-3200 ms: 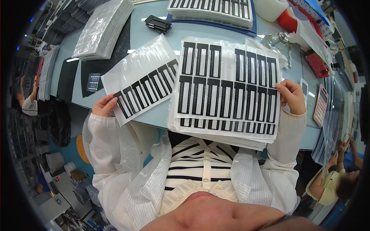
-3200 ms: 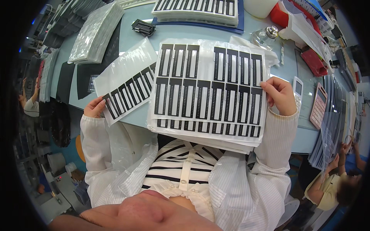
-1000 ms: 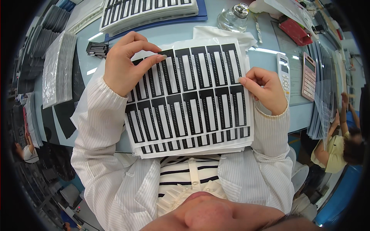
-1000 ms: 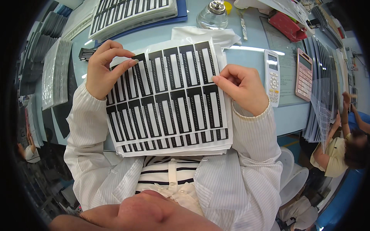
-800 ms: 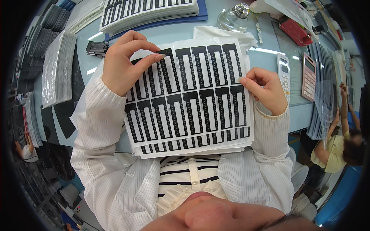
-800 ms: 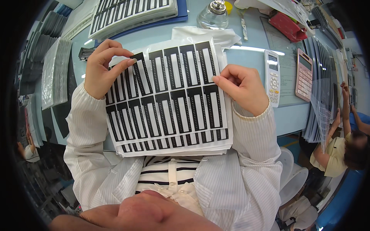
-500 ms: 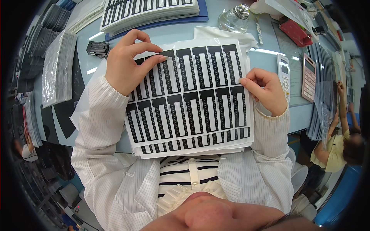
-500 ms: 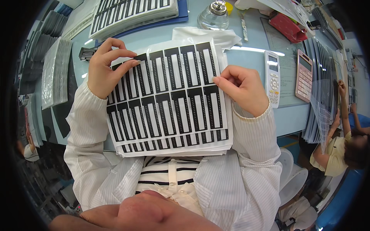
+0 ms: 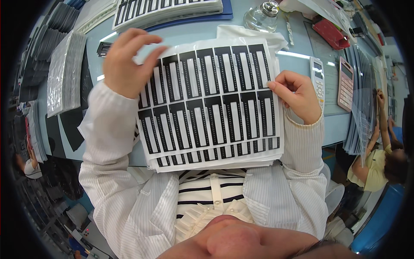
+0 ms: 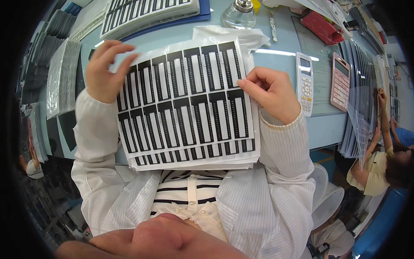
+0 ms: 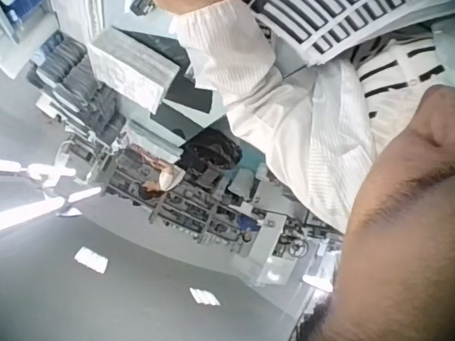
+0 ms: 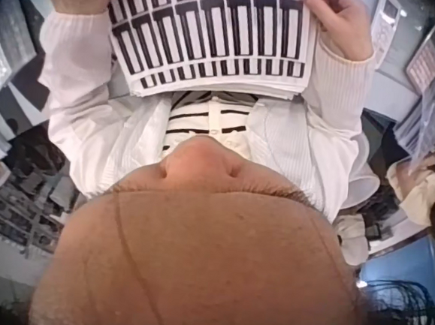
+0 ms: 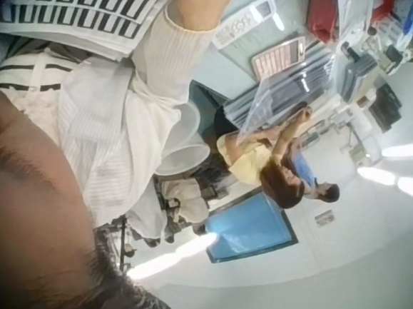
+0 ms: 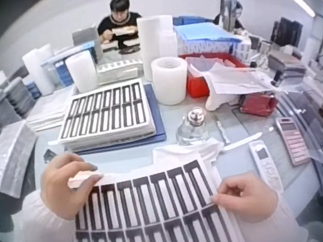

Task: The person is inspecting and sorting small electronic components on carrier sheets at a workbench.

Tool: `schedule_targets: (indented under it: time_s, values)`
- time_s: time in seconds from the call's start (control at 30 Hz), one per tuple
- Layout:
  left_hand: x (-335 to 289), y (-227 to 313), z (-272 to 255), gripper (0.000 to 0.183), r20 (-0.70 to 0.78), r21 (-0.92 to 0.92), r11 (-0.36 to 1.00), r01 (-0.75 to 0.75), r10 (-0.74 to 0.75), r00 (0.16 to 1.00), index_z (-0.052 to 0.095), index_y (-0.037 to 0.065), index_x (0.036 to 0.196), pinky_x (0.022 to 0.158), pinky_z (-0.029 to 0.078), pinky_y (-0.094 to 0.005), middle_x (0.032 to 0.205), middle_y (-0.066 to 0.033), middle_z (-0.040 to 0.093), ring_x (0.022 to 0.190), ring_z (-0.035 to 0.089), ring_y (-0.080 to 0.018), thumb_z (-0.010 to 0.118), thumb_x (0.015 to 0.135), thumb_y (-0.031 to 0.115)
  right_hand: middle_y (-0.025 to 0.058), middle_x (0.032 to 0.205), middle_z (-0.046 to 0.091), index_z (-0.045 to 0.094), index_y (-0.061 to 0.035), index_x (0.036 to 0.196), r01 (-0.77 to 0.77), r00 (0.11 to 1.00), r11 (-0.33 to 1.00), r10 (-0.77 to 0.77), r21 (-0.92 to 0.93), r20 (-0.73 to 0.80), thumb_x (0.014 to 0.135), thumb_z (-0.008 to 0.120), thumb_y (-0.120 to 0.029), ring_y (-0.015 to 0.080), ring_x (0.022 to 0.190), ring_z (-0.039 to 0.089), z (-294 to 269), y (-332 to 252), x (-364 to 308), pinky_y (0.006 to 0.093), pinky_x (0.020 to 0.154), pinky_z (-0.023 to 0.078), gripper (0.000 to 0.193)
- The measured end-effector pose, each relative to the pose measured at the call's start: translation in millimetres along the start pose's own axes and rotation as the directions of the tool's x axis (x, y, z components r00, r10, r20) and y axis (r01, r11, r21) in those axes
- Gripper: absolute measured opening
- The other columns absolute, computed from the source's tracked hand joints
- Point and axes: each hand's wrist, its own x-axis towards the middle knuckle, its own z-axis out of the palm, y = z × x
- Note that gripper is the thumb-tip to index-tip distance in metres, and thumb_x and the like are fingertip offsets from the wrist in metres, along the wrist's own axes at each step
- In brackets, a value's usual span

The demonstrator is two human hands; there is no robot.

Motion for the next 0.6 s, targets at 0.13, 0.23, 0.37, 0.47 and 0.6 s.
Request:
schedule_targets:
  time_s: [0.13, 0.23, 0.37, 0.47, 0.6]
  values:
    - [-22.1, -27.2, -38.0, 0.015, 0.112, 0.039, 0.992, 0.117, -0.121, 0.986, 0.063, 0.002, 0.075, 0.056, 0.033, -0.0241, 0.076, -0.0034, 0.058, 0.067, 0.049, -0.0126, 0.068, 0.082, 0.014, -0.0045, 0.059, 0.053, 0.062, 0.0011, 0.074, -0.022, 0.999, 0.999, 0.021, 0.034, 0.027, 0.083, 0.067, -0.012, 0.0009, 0.052, 0.044, -1.9, 1.0, -0.2, 0.0175, 0.046, 0.031, 0.017]
    - [-54.0, -32.2, -56.5, 0.02, 0.303, 0.089, 0.966, 0.243, -0.258, 0.917, 0.061, 0.001, 0.072, 0.056, 0.033, -0.0257, 0.072, -0.0041, 0.055, 0.064, 0.046, -0.0139, 0.062, 0.086, 0.015, -0.0039, 0.06, 0.055, 0.062, 0.0012, 0.075, -0.001, 0.999, 1.0, 0.0, 0.028, 0.032, 0.083, 0.067, -0.012, 0.0013, 0.053, 0.046, -2.2, 0.5, -0.3, 0.0173, 0.047, 0.032, 0.016]
    - [-98.3, -15.9, -52.9, 0.022, 0.387, -0.179, 0.909, 0.377, -0.287, 0.876, 0.055, -0.001, 0.073, 0.062, 0.033, -0.0256, 0.069, -0.0062, 0.05, 0.065, 0.043, -0.0153, 0.051, 0.091, 0.012, -0.0033, 0.063, 0.056, 0.064, 0.0017, 0.076, 0.046, 0.999, 0.999, -0.046, -0.008, 0.023, 0.083, 0.067, -0.012, 0.0016, 0.055, 0.047, 0.0, 1.0, -1.0, 0.0174, 0.049, 0.034, 0.016]
    - [-111.7, -8.9, -45.6, 0.023, 0.348, -0.296, 0.825, 0.482, -0.376, 0.859, 0.057, -0.001, 0.074, 0.058, 0.034, -0.0241, 0.066, -0.0025, 0.049, 0.062, 0.042, -0.0097, 0.058, 0.09, 0.016, -0.0033, 0.064, 0.057, 0.064, 0.0018, 0.077, 0.046, 0.999, 0.998, -0.046, -0.029, 0.024, 0.083, 0.068, -0.013, 0.002, 0.057, 0.047, -0.9, 1.0, 0.1, 0.0177, 0.051, 0.035, 0.016]
    - [-115.5, -7.6, -40.5, 0.025, 0.387, -0.406, 0.694, 0.595, -0.46, 0.799, 0.055, -0.001, 0.072, 0.058, 0.033, -0.0225, 0.065, 0.0003, 0.051, 0.062, 0.041, -0.0064, 0.058, 0.09, 0.017, -0.003, 0.064, 0.057, 0.065, 0.0018, 0.078, 0.056, 0.998, 0.997, -0.055, -0.057, 0.02, 0.083, 0.068, -0.014, 0.0026, 0.059, 0.047, 0.1, 0.2, -0.5, 0.0181, 0.053, 0.035, 0.016]
